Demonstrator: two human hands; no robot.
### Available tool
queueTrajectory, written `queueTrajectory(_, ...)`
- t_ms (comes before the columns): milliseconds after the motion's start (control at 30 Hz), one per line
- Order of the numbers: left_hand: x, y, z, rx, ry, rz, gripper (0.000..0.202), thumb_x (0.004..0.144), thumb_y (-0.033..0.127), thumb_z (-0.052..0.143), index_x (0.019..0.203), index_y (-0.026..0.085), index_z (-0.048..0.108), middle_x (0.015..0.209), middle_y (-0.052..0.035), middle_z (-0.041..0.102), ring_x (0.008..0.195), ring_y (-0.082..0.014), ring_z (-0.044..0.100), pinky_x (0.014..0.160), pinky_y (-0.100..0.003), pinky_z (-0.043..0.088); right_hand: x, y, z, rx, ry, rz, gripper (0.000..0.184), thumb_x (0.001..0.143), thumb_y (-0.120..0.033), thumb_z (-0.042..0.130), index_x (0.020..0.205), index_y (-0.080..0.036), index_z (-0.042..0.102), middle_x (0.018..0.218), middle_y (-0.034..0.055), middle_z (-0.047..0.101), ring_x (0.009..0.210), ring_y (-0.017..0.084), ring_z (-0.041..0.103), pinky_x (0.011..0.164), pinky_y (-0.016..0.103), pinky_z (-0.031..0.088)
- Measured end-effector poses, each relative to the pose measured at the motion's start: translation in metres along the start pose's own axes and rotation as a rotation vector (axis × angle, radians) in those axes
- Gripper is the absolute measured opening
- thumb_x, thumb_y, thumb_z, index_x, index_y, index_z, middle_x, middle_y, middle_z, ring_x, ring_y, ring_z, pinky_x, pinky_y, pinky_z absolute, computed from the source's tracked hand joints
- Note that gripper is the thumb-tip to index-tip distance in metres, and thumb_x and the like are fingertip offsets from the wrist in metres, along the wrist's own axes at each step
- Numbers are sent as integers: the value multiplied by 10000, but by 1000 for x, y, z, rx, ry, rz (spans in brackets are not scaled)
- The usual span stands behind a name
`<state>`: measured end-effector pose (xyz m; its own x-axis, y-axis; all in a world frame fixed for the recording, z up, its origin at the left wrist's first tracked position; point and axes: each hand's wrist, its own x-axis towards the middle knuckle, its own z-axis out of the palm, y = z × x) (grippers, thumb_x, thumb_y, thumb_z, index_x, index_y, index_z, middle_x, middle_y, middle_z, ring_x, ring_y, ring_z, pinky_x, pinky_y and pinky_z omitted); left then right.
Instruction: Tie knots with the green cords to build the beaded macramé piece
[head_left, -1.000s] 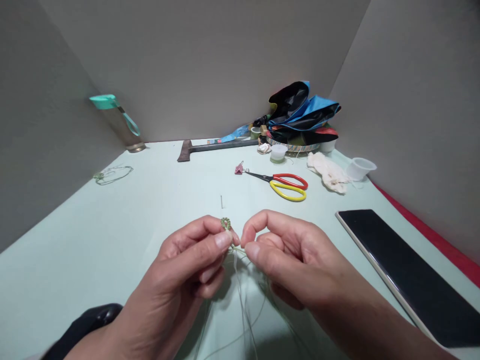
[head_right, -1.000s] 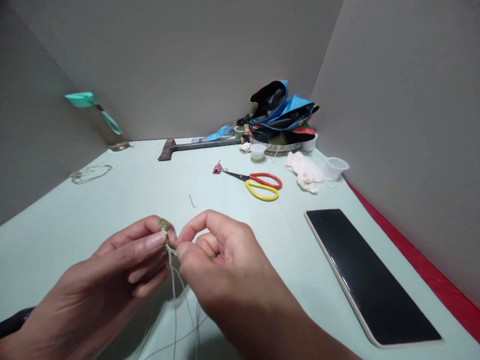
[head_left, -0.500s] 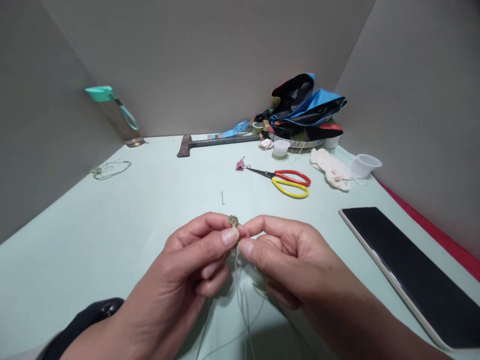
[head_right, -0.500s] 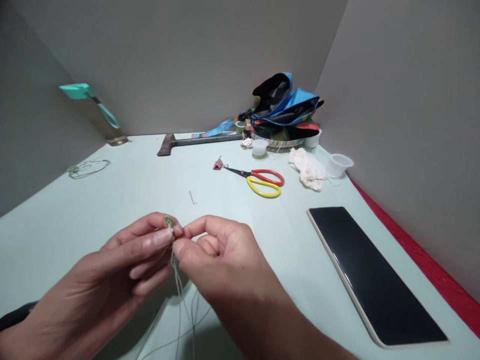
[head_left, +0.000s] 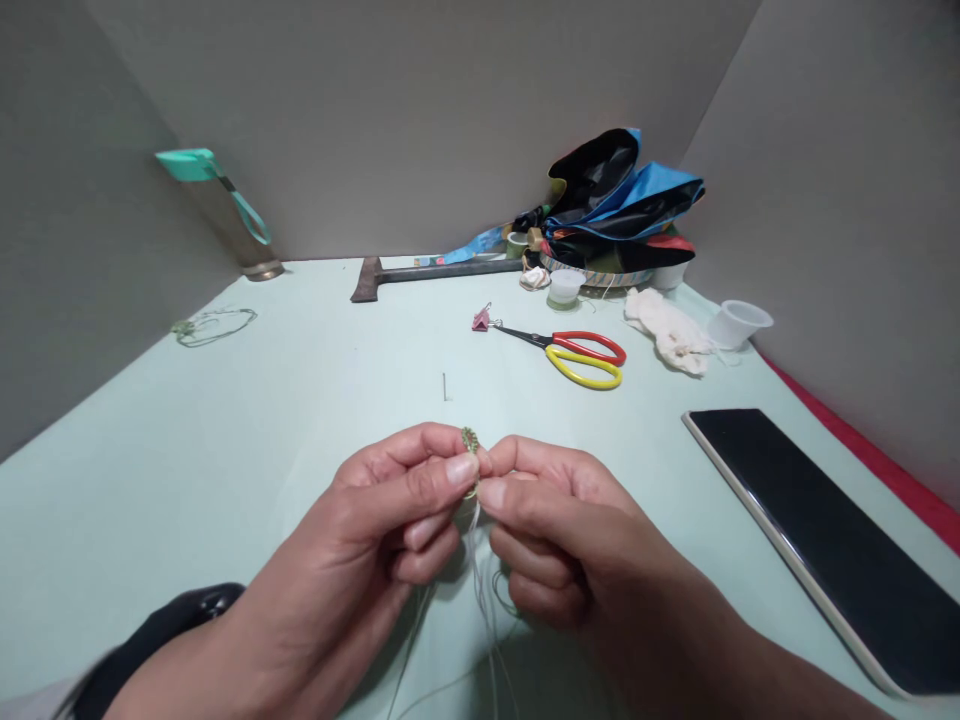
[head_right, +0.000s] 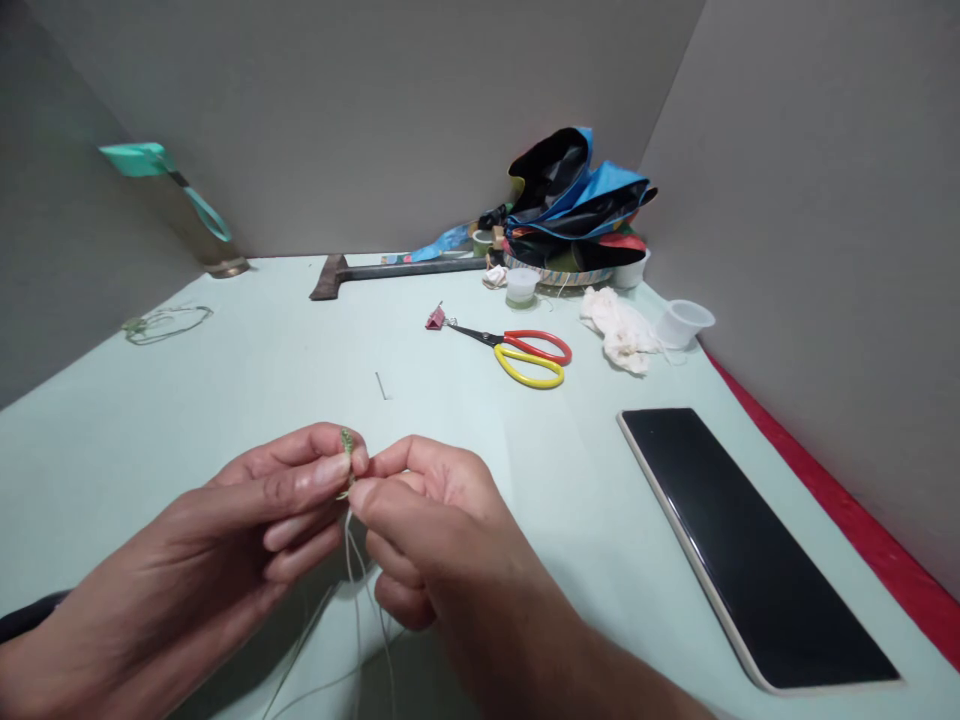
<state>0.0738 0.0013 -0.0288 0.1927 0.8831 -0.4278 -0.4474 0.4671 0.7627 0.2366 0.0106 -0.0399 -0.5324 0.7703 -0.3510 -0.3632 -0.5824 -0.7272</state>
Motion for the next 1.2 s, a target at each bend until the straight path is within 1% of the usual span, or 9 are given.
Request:
queueTrajectory(200, -1, 4, 1, -15, -60, -33, 378, 651, 293, 1115, 650, 166, 760, 578, 78, 437, 567, -79, 212, 498, -200, 247, -3, 4, 0, 70, -47, 21, 239, 909, -160, 776, 819, -222, 564, 496, -182, 297, 452, 17, 91, 427, 134, 184)
queueTrajectory(300, 0, 3, 0, -38, -38, -52, 382, 613, 285, 1136, 659, 165, 776, 584, 81, 422, 586, -87, 180, 494, -197, 230, -3, 2, -1, 79, -61, 33, 286, 900, -157, 795, 792, -227, 539, 503, -173, 299, 459, 20, 90, 425, 133, 178)
queueTrajectory(400, 3, 3, 0, -58, 10, -36, 410, 537, 286, 1173, 672, 171, 803, 589, 98, 368, 608, -100, 140, 487, -200, 206, -2, 2, -3, 69, -82, 35, 310, 899, -188, 842, 800, -223, 550, 509, -173, 288, 467, 24, 96, 428, 130, 169)
queueTrajectory(467, 5, 3, 0, -47, 30, -15, 416, 531, 311, 1179, 670, 178, 811, 589, 107, 334, 607, -102, 119, 482, -206, 188, 0, 3, -4, 47, -84, 24, 309, 902, -217, 868, 822, -220, 570, 516, -176, 280, 468, 26, 97, 425, 128, 161)
queueTrajectory(567, 6, 3, 0, -12, 42, -2, 442, 535, 336, 1173, 619, 178, 770, 603, 109, 318, 610, -103, 98, 481, -226, 159, 1, 2, -5, 6, -56, -35, 326, 903, -307, 903, 855, -224, 591, 521, -186, 262, 463, 29, 91, 410, 134, 145)
queueTrajectory(667, 6, 2, -1, 6, 30, -9, 433, 564, 289, 1142, 597, 179, 724, 618, 104, 333, 605, -101, 102, 483, -248, 151, 2, -1, -7, -40, -4, -90, 353, 907, -390, 916, 901, -233, 600, 526, -185, 277, 473, 36, 98, 412, 142, 152)
queueTrajectory(867, 5, -5, -8, 123, -20, -23, 274, 724, 283, 1019, 685, 184, 766, 565, 86, 375, 582, -111, 197, 543, -273, 199, 4, -6, -12, -172, 16, -156, 344, 902, -385, 955, 933, -229, 651, 545, -156, 384, 458, 40, 187, 418, 163, 188)
queueTrajectory(1067, 8, -9, -7, 152, -38, -65, 271, 710, 263, 1004, 695, 179, 747, 673, 65, 428, 615, -119, 156, 543, -308, 137, 9, -1, -12, -211, 92, -183, 377, 865, -410, 971, 844, -226, 642, 487, -150, 406, 412, 37, 235, 395, 154, 179)
queueTrajectory(1200, 8, -9, -9, 157, -46, -73, 266, 723, 278, 997, 704, 184, 748, 698, 57, 444, 618, -121, 164, 548, -309, 145, 11, -1, -11, -176, 131, -190, 374, 839, -376, 977, 819, -224, 636, 488, -148, 430, 405, 33, 240, 389, 152, 183)
